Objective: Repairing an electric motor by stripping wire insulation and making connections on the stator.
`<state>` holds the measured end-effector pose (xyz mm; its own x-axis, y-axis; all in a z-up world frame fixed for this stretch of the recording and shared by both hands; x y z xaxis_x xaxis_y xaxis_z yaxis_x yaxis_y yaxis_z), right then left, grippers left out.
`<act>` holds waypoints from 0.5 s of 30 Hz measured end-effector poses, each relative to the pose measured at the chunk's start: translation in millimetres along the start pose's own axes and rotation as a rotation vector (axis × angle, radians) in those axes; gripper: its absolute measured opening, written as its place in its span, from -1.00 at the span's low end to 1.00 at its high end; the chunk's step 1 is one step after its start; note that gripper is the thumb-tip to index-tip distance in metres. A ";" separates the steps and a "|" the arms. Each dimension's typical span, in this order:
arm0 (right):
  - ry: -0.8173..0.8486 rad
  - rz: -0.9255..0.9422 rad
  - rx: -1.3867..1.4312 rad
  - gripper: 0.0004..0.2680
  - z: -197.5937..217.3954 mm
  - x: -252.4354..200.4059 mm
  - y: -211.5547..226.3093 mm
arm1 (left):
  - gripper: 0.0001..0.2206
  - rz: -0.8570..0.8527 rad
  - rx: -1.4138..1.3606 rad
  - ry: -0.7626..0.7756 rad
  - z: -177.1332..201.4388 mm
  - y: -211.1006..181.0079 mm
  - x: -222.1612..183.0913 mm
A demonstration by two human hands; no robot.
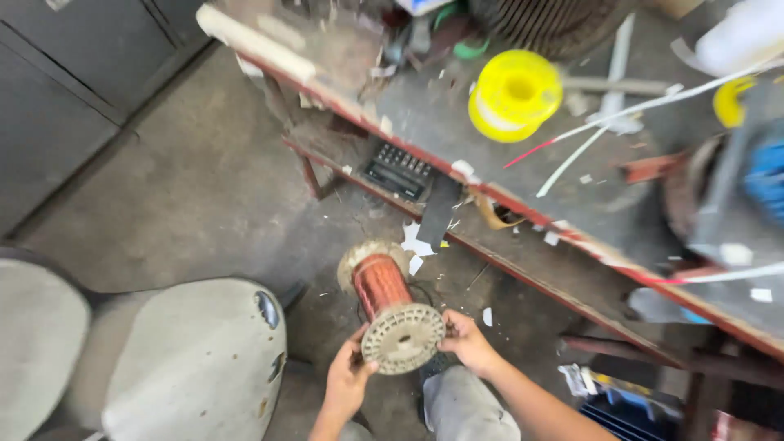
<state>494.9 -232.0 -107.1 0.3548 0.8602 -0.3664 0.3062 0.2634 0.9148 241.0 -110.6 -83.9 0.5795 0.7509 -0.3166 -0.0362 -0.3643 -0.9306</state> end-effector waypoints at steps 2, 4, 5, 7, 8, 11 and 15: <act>-0.028 -0.011 -0.002 -0.69 -18.3 -40.9 48.2 | -0.74 -0.037 -0.085 0.017 -5.9 -36.0 -32.8; -0.027 -0.043 0.005 -0.70 -41.2 -84.0 98.4 | -0.78 0.077 -0.086 0.016 -7.9 -69.3 -64.8; -0.043 -0.034 0.011 -0.70 -53.1 -103.0 127.5 | -0.78 0.075 -0.079 0.034 -6.8 -94.2 -77.4; -0.020 -0.064 -0.078 -0.82 -76.7 -143.2 176.7 | -0.69 0.138 0.217 0.054 -3.8 -135.0 -105.7; -0.034 -0.062 -0.070 -0.82 -78.3 -150.6 188.8 | -0.69 0.140 0.224 0.068 -10.5 -162.5 -109.7; -0.113 -0.070 0.060 -0.82 -89.2 -191.8 208.0 | -0.75 0.262 0.289 0.177 -21.7 -214.2 -130.7; -0.201 0.012 0.090 -0.81 -86.1 -237.4 236.5 | -0.71 0.157 0.328 0.233 -49.5 -263.2 -146.6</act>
<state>407.0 -336.3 210.9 0.5252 0.7562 -0.3902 0.3753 0.2056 0.9038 205.8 -152.1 216.5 0.7135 0.5420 -0.4441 -0.3735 -0.2420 -0.8955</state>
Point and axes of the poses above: each hand's wrist, its own x-axis towards the middle knuckle, its own z-axis out of the back of the hand, y = z × x, the point moved 2 cm from there along x, towards the middle knuckle, and after that the axes turned 3 degrees about z, right-handed, at the moved point
